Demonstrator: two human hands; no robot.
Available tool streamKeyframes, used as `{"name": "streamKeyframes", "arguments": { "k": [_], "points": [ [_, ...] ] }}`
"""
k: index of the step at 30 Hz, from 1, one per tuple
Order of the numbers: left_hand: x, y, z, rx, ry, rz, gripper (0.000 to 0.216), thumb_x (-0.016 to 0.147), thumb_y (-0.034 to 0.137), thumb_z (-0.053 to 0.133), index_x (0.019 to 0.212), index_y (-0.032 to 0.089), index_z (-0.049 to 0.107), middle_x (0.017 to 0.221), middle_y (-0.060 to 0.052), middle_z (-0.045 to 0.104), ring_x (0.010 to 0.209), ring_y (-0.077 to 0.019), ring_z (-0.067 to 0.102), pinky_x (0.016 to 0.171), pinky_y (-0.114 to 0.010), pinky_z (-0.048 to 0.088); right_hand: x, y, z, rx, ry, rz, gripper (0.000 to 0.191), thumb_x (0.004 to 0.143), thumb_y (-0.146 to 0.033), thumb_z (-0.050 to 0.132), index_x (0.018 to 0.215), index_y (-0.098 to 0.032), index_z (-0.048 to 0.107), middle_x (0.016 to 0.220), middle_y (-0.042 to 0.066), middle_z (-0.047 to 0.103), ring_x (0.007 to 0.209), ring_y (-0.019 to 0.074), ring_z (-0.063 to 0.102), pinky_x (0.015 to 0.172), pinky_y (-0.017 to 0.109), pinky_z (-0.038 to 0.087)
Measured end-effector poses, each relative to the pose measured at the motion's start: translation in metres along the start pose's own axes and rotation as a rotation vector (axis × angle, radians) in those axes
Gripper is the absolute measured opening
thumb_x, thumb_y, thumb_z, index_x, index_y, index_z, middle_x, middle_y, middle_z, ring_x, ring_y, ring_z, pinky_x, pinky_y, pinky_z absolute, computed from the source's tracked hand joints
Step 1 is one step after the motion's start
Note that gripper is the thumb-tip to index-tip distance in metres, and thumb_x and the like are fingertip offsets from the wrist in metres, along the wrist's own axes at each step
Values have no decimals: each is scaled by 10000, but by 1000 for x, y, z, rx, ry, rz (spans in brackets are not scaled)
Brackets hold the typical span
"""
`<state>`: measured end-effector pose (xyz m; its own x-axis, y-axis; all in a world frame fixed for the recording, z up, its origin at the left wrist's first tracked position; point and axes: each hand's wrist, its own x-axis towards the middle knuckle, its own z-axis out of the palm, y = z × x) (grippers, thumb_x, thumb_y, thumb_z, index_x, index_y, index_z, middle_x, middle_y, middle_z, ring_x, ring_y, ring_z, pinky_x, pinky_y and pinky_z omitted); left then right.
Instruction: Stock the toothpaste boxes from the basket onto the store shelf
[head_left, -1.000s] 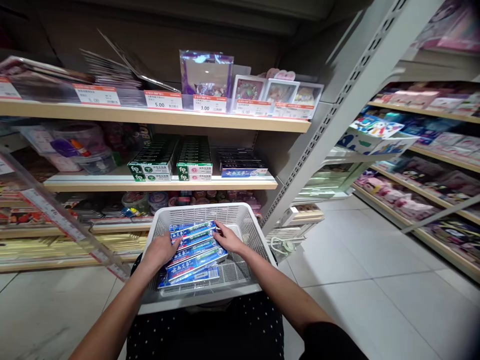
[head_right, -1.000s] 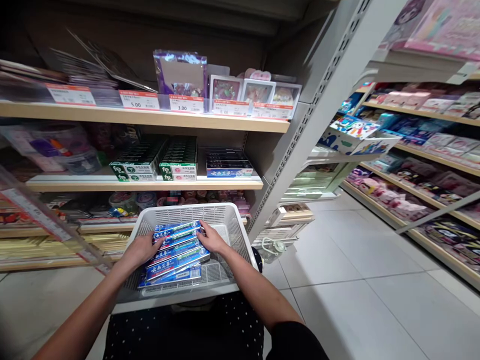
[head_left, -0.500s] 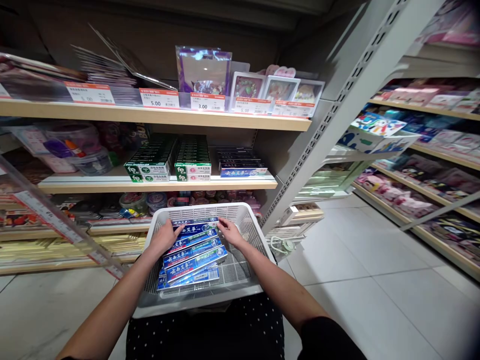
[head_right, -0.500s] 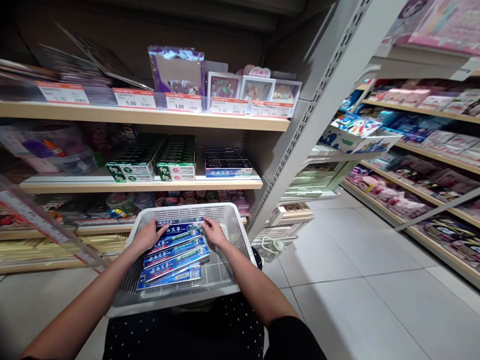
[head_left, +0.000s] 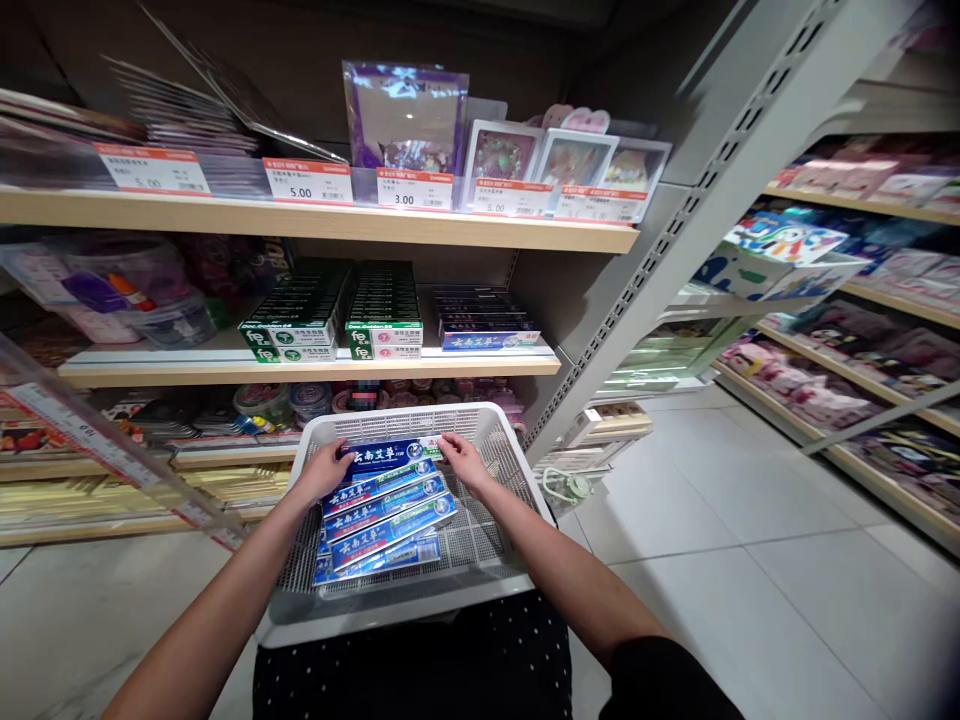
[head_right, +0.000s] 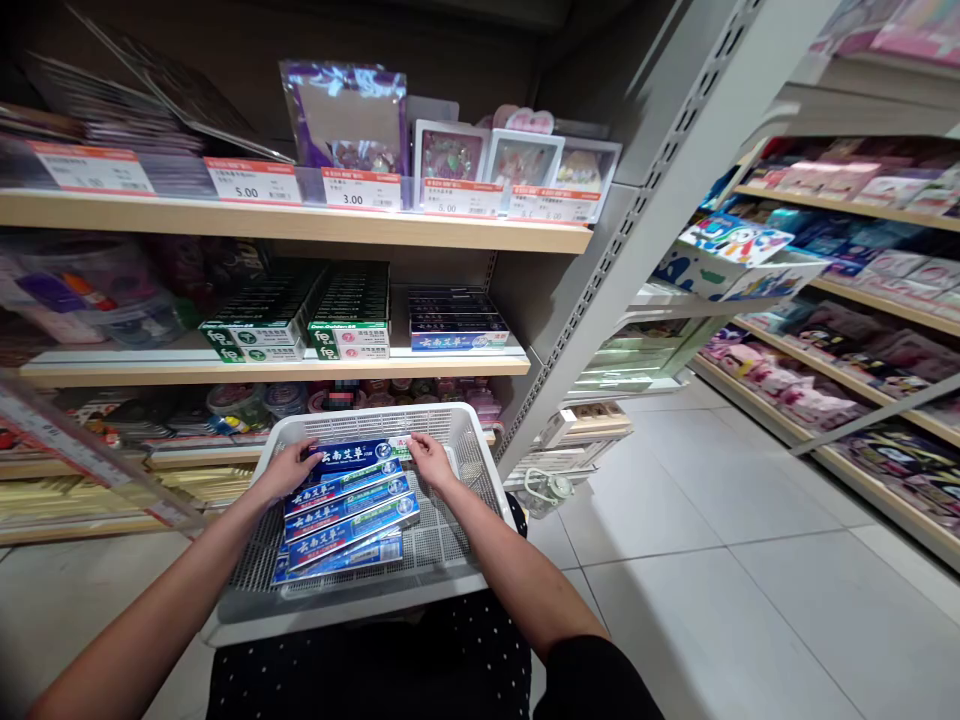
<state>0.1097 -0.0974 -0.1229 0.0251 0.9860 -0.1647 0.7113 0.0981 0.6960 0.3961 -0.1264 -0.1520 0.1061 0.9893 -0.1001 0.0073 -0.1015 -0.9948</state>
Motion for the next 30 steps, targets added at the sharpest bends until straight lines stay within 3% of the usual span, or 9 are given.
{"name": "streamKeyframes", "arguments": {
  "k": [5, 9, 13, 23, 27, 30],
  "points": [
    [-2, 9, 0, -322, 6, -117, 328, 727, 251, 681, 1029, 146, 609, 1004, -100, 727, 969, -237, 678, 861, -341, 532, 2, -1, -2, 21, 40, 18, 425, 800, -424, 643, 1152, -186, 655, 1166, 93, 687, 1008, 208, 658, 913, 389, 527],
    [-4, 12, -1, -428, -27, -156, 367, 660, 320, 772, 936, 152, 598, 858, -71, 721, 861, -234, 695, 774, -349, 563, 2, -4, -3, 31, 58, 20, 422, 804, -393, 648, 1170, -183, 654, 1210, 97, 670, 1070, 207, 642, 988, 393, 484],
    [-5, 12, -1, -422, -36, -119, 492, 574, 455, 822, 899, 159, 601, 784, -53, 700, 797, -240, 690, 712, -363, 566, 1, -8, -2, 23, 68, 35, 451, 787, -368, 676, 1189, -165, 642, 1188, 118, 676, 1059, 211, 650, 964, 372, 501],
    [-5, 6, 4, -461, -49, 23, 626, 535, 593, 785, 940, 159, 587, 856, -55, 676, 824, -223, 665, 774, -361, 536, -7, -14, -4, 13, 91, 46, 529, 704, -352, 744, 1168, -133, 612, 1125, 132, 677, 1031, 238, 646, 958, 407, 496],
    [-10, 29, 3, -517, -11, 129, 592, 558, 555, 793, 948, 157, 593, 866, -54, 670, 849, -223, 665, 809, -372, 538, -6, -29, -18, -113, 159, -87, 589, 671, -401, 753, 1182, -153, 598, 1171, 121, 651, 1058, 257, 622, 956, 412, 485],
    [-7, 69, 4, -583, 66, 229, 542, 584, 477, 802, 963, 160, 581, 880, -55, 668, 882, -217, 667, 854, -384, 536, 0, -55, -39, -200, 234, -220, 647, 660, -428, 756, 1221, -167, 566, 1154, 104, 652, 1038, 254, 624, 946, 411, 486]
  ]
}}
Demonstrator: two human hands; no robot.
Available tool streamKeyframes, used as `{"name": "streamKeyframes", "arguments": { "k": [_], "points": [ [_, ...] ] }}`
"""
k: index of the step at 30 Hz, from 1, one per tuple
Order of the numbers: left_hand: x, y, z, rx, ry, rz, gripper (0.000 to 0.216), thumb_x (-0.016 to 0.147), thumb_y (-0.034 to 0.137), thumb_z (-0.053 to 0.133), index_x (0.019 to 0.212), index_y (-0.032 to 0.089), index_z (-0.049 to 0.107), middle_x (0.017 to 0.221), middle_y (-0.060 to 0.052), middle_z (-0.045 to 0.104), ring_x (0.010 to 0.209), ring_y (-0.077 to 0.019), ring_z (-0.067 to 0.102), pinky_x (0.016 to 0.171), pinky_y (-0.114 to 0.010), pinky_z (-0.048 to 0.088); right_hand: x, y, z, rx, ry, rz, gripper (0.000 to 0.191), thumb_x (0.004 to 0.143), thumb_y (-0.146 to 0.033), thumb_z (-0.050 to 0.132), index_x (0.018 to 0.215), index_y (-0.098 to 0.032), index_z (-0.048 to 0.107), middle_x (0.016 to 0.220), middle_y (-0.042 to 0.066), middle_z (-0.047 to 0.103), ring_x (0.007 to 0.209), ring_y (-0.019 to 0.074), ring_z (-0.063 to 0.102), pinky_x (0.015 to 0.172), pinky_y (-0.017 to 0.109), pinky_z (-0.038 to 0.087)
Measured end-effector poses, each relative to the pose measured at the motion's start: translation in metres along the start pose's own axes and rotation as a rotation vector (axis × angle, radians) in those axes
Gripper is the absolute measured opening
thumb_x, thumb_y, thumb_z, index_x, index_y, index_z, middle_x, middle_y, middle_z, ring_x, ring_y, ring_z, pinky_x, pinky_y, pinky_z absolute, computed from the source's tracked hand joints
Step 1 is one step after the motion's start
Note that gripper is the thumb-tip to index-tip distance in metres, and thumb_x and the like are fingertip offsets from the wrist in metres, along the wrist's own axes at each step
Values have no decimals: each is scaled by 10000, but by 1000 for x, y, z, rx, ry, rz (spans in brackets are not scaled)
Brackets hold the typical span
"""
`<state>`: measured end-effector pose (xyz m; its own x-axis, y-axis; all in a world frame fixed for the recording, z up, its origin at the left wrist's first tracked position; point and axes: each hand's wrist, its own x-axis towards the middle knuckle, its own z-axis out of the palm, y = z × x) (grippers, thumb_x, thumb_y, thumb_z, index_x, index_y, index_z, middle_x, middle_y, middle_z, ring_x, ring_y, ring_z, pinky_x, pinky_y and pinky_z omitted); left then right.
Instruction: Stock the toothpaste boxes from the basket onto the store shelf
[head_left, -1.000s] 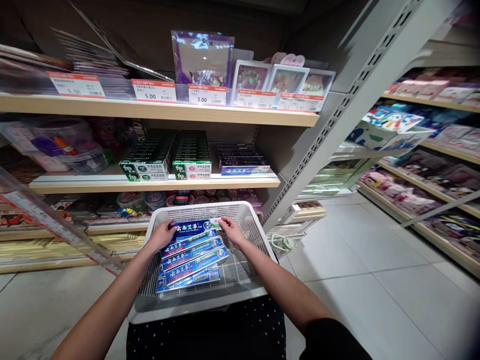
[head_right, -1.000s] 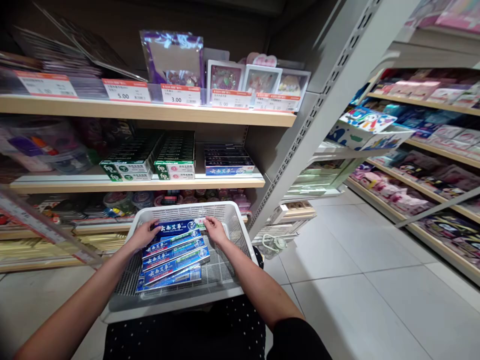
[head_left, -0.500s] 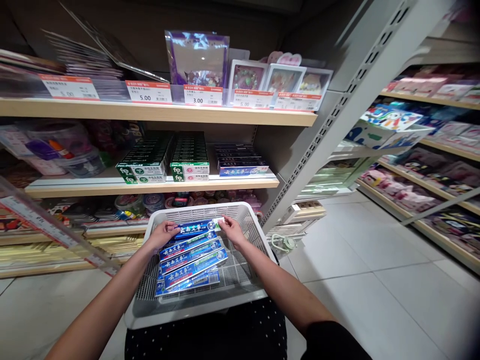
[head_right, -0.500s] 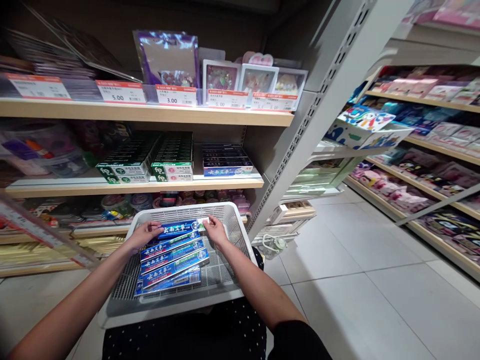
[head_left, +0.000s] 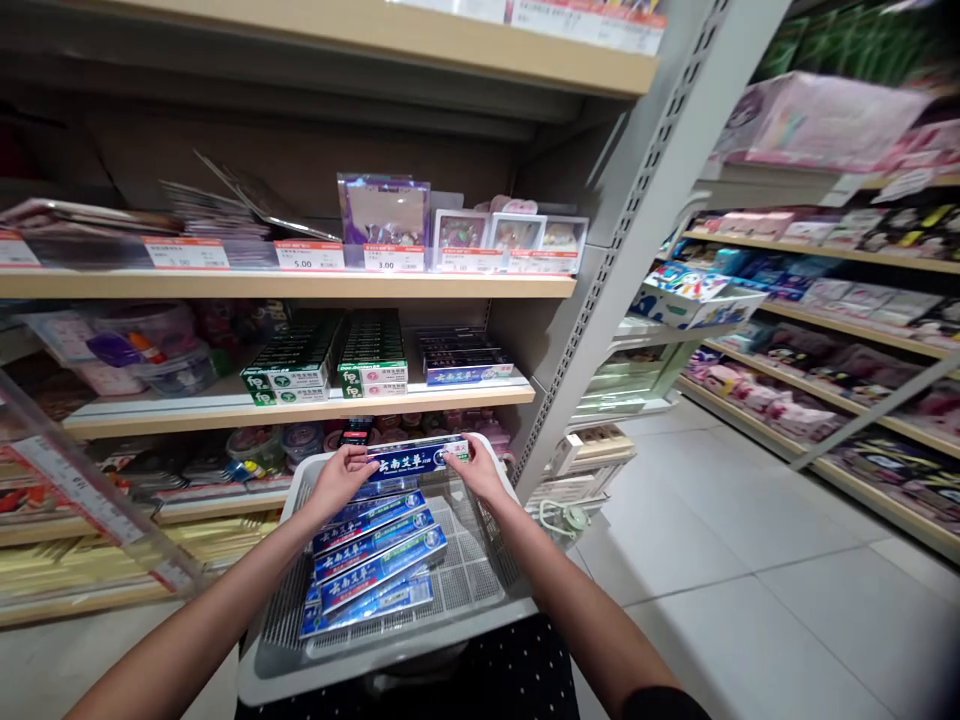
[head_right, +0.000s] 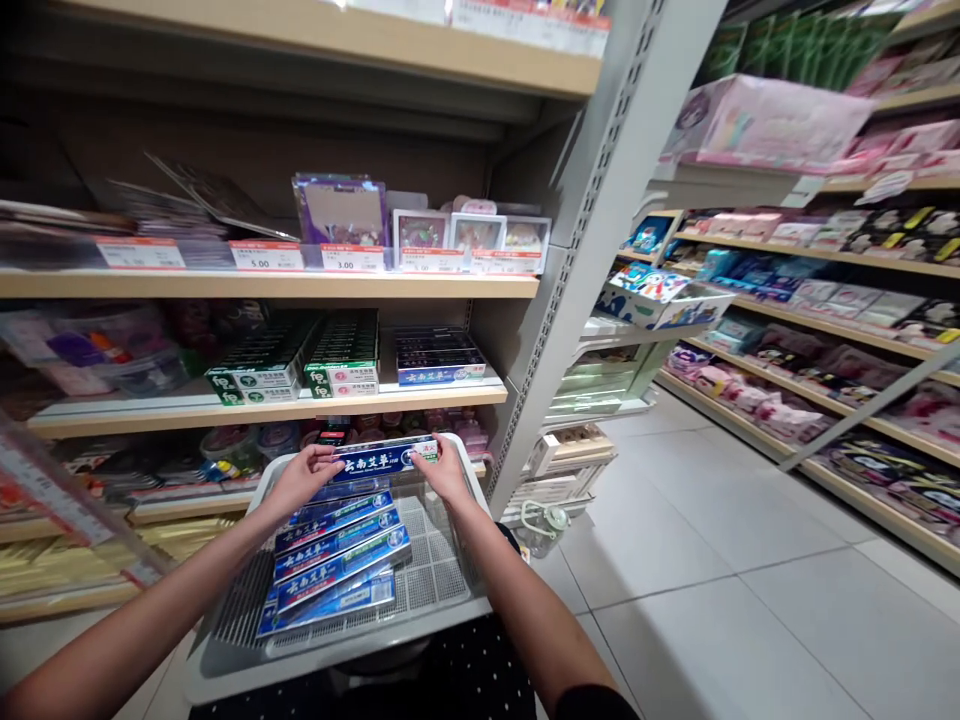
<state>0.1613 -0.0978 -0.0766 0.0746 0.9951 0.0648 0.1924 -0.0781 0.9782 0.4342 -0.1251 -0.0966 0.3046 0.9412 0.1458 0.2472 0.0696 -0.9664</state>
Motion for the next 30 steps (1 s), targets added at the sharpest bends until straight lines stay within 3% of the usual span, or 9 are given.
{"name": "streamKeyframes", "arguments": {
  "k": [3, 7, 10, 13, 16, 22, 30],
  "points": [
    [19, 37, 34, -100, 75, 103, 500, 599, 372, 809, 972, 162, 550, 911, -61, 672, 900, -208, 677, 888, -403, 536, 24, -27, -33, -85, 106, -130, 702, 674, -445, 748, 1285, -182, 522, 1191, 108, 633, 1065, 257, 611, 960, 411, 475],
    [48, 78, 85, -212, 65, 224, 364, 692, 257, 754, 966, 164, 533, 972, -85, 683, 948, -207, 685, 923, -412, 532, 62, -57, -78, -232, 224, -310, 702, 714, -458, 713, 1323, -186, 494, 1297, 125, 571, 1171, 276, 555, 1026, 433, 427],
    [66, 91, 116, -199, 83, 272, 296, 752, 196, 705, 997, 159, 542, 1026, -110, 684, 996, -210, 678, 939, -401, 531, 87, -61, -98, -330, 276, -345, 716, 716, -449, 713, 1321, -132, 500, 1292, 167, 564, 1183, 296, 549, 1040, 440, 416],
    [76, 91, 135, -81, 166, 314, 276, 801, 197, 667, 1053, 149, 566, 1168, -149, 644, 1035, -221, 666, 949, -402, 529, 102, -53, -103, -373, 299, -333, 716, 741, -457, 690, 1335, -111, 492, 1316, 189, 546, 1212, 307, 536, 1050, 443, 410],
    [81, 85, 144, -13, 246, 345, 292, 836, 211, 638, 1113, 145, 574, 1325, -177, 553, 1062, -231, 657, 945, -393, 534, 108, -44, -101, -370, 289, -338, 711, 769, -466, 665, 1363, -129, 467, 1354, 179, 531, 1236, 302, 526, 1057, 443, 408],
    [91, 78, 146, 32, 235, 361, 336, 875, 216, 590, 1201, 142, 564, 1145, -155, 671, 1029, -231, 673, 933, -385, 534, 116, -42, -98, -382, 249, -340, 717, 785, -436, 652, 1397, -141, 424, 1371, 160, 536, 1241, 292, 531, 1043, 435, 425],
    [106, 76, 149, 312, 347, 435, 368, 912, 286, 519, 1236, 116, 556, 1172, -182, 641, 1029, -269, 652, 938, -428, 506, 132, -41, -91, -484, 286, -337, 699, 797, -460, 638, 1378, -123, 442, 1386, 181, 519, 1270, 310, 505, 1067, 457, 390]
  ]
}}
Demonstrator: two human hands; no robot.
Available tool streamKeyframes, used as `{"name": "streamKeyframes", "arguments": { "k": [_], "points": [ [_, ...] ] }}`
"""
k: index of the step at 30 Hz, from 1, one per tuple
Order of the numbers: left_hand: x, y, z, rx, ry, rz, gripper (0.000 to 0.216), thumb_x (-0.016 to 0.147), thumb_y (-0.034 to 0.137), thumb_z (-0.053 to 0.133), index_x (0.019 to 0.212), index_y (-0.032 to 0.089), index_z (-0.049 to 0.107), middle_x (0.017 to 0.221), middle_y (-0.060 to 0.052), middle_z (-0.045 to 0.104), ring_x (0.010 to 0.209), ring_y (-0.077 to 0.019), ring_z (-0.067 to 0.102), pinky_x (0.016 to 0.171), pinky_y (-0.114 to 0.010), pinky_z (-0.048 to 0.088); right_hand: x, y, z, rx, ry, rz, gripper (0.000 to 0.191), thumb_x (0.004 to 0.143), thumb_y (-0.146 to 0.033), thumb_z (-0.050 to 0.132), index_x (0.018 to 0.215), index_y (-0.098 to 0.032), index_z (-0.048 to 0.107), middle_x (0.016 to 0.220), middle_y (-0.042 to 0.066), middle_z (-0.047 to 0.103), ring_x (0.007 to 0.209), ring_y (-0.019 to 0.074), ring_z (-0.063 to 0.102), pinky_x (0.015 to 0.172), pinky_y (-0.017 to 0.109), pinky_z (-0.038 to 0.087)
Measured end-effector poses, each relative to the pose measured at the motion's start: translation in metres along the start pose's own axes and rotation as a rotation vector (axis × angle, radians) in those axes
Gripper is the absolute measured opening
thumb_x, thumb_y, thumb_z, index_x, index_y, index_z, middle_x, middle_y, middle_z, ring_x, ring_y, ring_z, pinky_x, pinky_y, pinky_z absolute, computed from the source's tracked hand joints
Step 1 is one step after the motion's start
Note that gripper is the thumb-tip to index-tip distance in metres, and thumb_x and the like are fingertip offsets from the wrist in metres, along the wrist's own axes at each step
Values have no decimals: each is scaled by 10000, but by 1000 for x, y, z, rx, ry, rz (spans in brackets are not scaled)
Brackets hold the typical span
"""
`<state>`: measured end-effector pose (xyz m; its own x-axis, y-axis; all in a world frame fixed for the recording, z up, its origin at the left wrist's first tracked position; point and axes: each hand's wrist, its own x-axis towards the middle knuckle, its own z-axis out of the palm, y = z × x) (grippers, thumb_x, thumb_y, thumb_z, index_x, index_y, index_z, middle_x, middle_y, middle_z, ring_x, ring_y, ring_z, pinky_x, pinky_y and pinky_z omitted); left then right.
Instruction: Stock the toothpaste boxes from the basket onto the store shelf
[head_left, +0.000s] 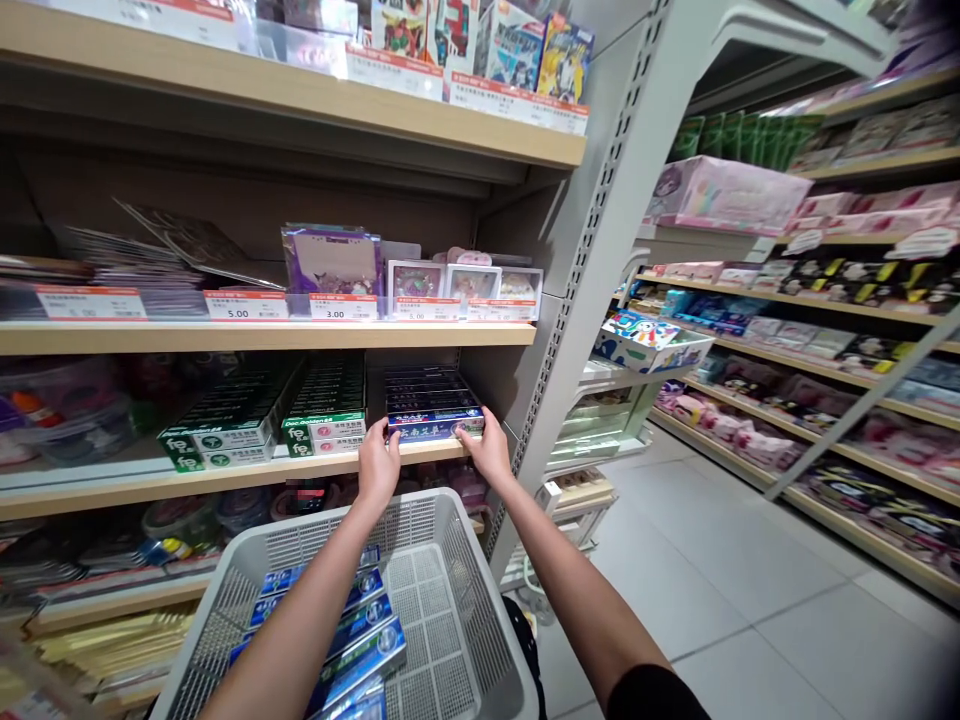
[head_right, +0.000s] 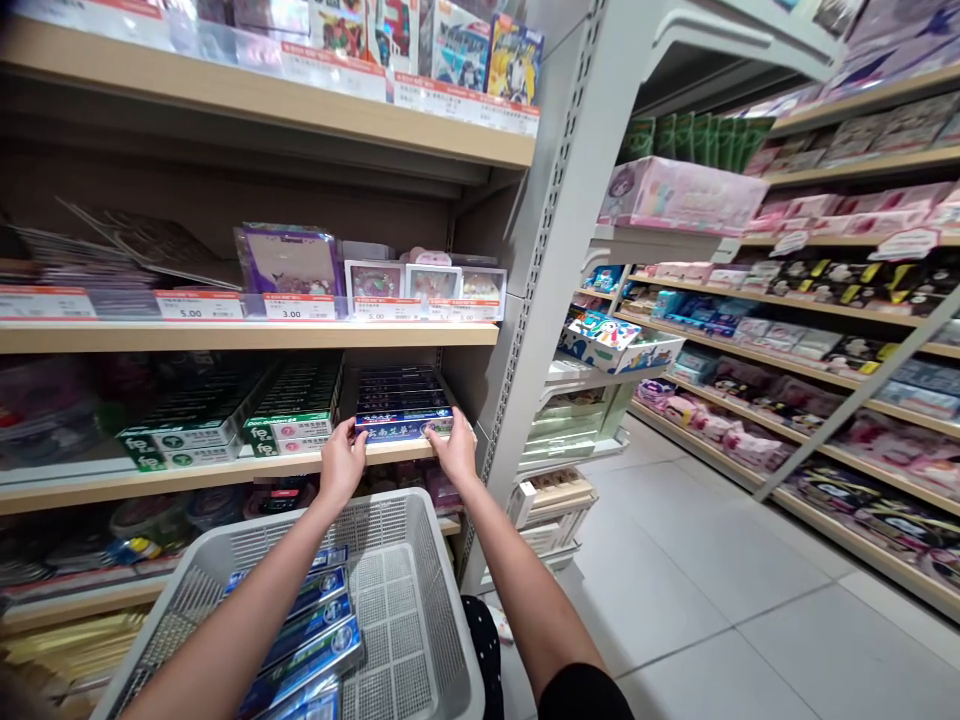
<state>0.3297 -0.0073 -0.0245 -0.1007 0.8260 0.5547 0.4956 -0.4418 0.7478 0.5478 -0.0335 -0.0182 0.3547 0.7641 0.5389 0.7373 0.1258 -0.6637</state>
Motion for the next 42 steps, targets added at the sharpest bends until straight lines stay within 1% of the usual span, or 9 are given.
{"name": "streamKeyframes", "arguments": {
  "k": [8, 16, 21, 24, 28, 32, 34, 38, 42],
  "points": [
    [8, 4, 2, 136, -20, 33, 326, 926, 266, 461, 1204, 117, 544, 1099, -182, 646, 1009, -290, 640, 896, -433, 505, 5, -2, 4, -59, 3, -21, 674, 828, -469, 602, 1376, -116, 430, 1344, 178, 551, 1222, 304, 536, 1029, 433, 416],
    [9, 6, -3, 27, -36, 10, 379, 900, 264, 485, 1248, 120, 526, 1171, -201, 616, 1104, -316, 600, 978, -471, 452, 0, -7, 7, -27, -24, -20, 801, 836, -448, 556, 1483, -97, 239, 1475, 202, 400, 1345, 321, 414, 1091, 472, 347],
    [-14, 15, -17, -30, -90, 69, 540, 886, 260, 513, 1398, 122, 409, 1378, -199, 504, 1301, -308, 462, 1094, -470, 358, -18, -25, 8, 13, 80, 33, 856, 832, -397, 530, 1505, -60, 123, 1530, 214, 278, 1423, 311, 275, 1136, 476, 285],
    [-39, 15, -42, -30, -188, 208, 553, 898, 264, 492, 1428, 148, 386, 1451, -151, 452, 1363, -258, 400, 1136, -418, 316, -52, -43, 3, 11, 121, -58, 764, 877, -356, 474, 1513, -100, 135, 1545, 176, 250, 1443, 276, 231, 1159, 457, 260],
    [-71, -5, -103, -17, -479, 277, 385, 897, 299, 493, 1262, 214, 586, 1291, -85, 614, 1238, -218, 539, 1097, -367, 369, -121, -70, -10, 52, -225, -335, 661, 902, -340, 484, 1502, -193, 247, 1532, 111, 313, 1432, 255, 266, 1168, 458, 258],
    [-95, -48, -176, 79, -731, -14, 455, 746, 397, 674, 1176, 250, 657, 1233, -81, 663, 1183, -288, 587, 1043, -393, 414, -186, -95, -14, 106, -820, -702, 774, 820, -440, 641, 1488, -253, 297, 1541, 101, 319, 1430, 304, 261, 1171, 528, 177],
    [-105, -70, -205, 47, -806, -194, 544, 587, 410, 793, 1102, 265, 692, 1175, -84, 694, 1123, -319, 623, 985, -386, 456, -207, -108, -4, 97, -1007, -815, 900, 754, -485, 707, 1503, -267, 258, 1553, 112, 296, 1445, 339, 206, 1164, 563, 127],
    [-116, -94, -237, 20, -942, -348, 528, 470, 405, 843, 966, 273, 722, 998, -76, 748, 873, -303, 705, 799, -351, 533, -224, -125, 34, -3, -1111, -828, 1186, 615, -541, 794, 1535, -223, 118, 1564, 190, 211, 1439, 413, 134, 1129, 621, 74],
    [-112, -96, -239, 40, -1049, -337, 539, 502, 423, 824, 1007, 272, 715, 1067, -73, 734, 944, -296, 690, 842, -348, 518, -219, -131, 64, -58, -1143, -765, 1255, 552, -537, 824, 1534, -212, 114, 1411, 196, 393, 1294, 396, 359, 1097, 597, 175]
  ]
}}
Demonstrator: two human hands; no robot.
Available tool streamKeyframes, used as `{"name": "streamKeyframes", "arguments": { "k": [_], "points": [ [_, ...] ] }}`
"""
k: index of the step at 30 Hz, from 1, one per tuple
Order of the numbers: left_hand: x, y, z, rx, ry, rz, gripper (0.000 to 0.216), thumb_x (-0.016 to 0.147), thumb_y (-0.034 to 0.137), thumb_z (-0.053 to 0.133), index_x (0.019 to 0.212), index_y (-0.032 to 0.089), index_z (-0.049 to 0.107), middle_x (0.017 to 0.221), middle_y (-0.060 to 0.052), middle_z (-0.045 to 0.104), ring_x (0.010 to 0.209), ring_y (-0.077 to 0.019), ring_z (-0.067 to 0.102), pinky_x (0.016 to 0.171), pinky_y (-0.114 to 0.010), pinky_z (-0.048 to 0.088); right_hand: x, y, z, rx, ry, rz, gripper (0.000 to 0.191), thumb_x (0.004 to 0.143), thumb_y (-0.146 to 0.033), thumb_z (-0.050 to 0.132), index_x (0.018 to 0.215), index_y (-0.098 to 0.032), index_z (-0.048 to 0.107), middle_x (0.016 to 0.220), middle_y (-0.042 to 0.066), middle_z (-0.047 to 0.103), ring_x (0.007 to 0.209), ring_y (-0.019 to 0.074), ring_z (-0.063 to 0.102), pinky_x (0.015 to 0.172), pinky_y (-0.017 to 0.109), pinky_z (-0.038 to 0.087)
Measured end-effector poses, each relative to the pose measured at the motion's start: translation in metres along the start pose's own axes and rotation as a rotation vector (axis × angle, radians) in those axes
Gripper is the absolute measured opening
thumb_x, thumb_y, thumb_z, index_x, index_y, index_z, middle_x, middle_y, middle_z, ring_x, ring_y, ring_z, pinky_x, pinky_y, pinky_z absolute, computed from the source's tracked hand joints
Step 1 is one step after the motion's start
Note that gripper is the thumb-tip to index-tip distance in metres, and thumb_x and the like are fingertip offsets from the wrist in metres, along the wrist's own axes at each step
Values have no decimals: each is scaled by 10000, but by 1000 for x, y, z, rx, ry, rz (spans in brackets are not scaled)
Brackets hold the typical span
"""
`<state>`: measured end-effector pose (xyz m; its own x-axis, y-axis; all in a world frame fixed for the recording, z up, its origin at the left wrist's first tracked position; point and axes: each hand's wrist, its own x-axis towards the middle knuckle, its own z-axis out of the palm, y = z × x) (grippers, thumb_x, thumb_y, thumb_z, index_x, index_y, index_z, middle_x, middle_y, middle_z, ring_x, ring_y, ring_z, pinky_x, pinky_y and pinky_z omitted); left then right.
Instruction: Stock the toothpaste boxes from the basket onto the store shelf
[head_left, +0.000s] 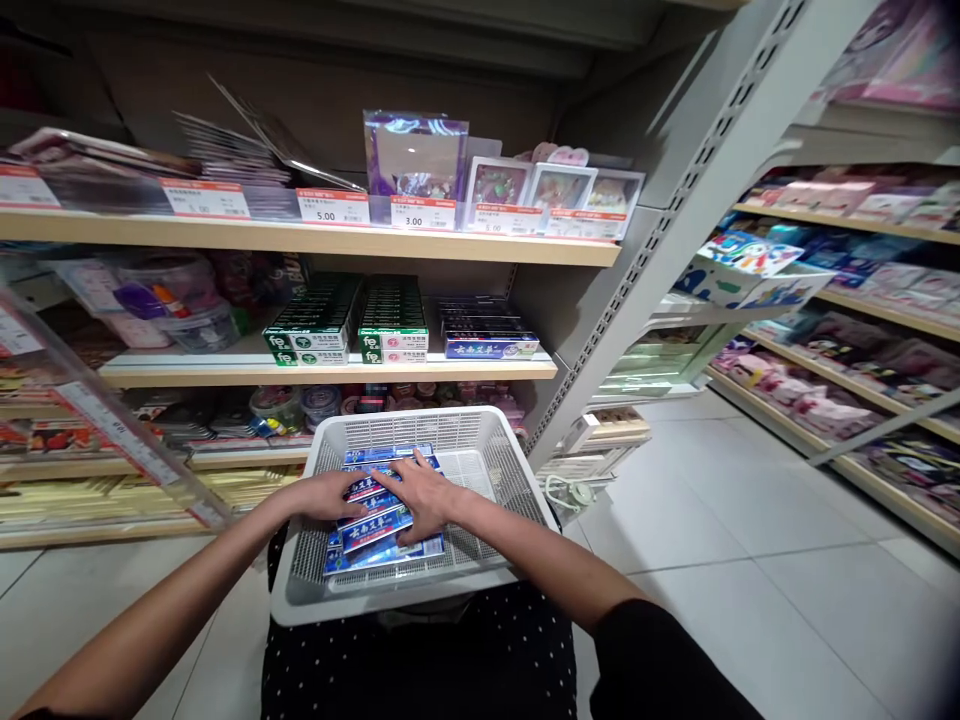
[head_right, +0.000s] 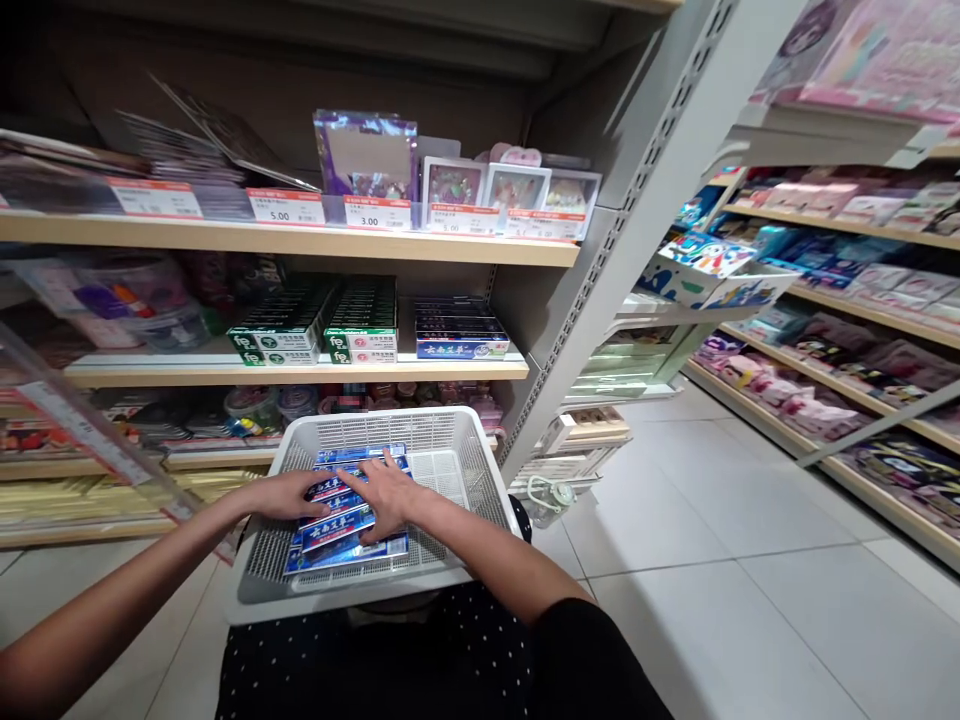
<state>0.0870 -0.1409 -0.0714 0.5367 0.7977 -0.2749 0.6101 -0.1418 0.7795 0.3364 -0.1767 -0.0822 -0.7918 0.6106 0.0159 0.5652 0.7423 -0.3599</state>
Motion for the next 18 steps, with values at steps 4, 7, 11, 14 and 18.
{"name": "streamKeyframes", "arguments": {
  "k": [4, 7, 11, 14, 18],
  "points": [
    [21, 5, -5, -88, 96, 24, 509, 520, 411, 805, 1005, 281, 721, 1100, -54, 728, 1032, -297, 663, 943, -365, 478, 10, 11, -4, -19, 35, 106, 1219, 539, -495, 838, 1523, -230, 169, 1280, 158, 444, 1154, 354, 430, 1012, 530, 325],
    [45, 5, -3, -172, 310, 76, 433, 530, 380, 795, 942, 266, 731, 1079, -69, 732, 1055, -301, 651, 969, -378, 465, 16, 23, -6, -57, 99, 233, 1192, 543, -469, 842, 1515, -210, 201, 1278, 164, 435, 1164, 358, 420, 1010, 523, 333],
    [67, -2, 4, -260, 481, -42, 465, 484, 361, 819, 915, 220, 715, 1069, -115, 724, 1028, -316, 656, 933, -423, 486, 19, 38, -4, -8, 103, 287, 1206, 547, -541, 834, 1517, -199, 204, 1395, 186, 384, 1292, 386, 356, 1096, 553, 237],
    [66, -12, 6, -350, 463, -151, 531, 477, 380, 833, 954, 197, 689, 1030, -125, 723, 942, -288, 678, 844, -405, 528, 8, 47, -6, 102, 136, 238, 1193, 567, -606, 804, 1522, -231, 194, 1524, 168, 280, 1411, 384, 224, 1144, 571, 156],
    [58, -22, 5, -442, 399, -167, 553, 528, 399, 814, 1015, 188, 657, 1042, -110, 710, 955, -256, 675, 827, -380, 540, -19, 67, -10, 346, 451, 442, 849, 760, -542, 684, 1476, -249, 332, 1520, 129, 352, 1405, 329, 318, 1114, 538, 313]
  ]
}}
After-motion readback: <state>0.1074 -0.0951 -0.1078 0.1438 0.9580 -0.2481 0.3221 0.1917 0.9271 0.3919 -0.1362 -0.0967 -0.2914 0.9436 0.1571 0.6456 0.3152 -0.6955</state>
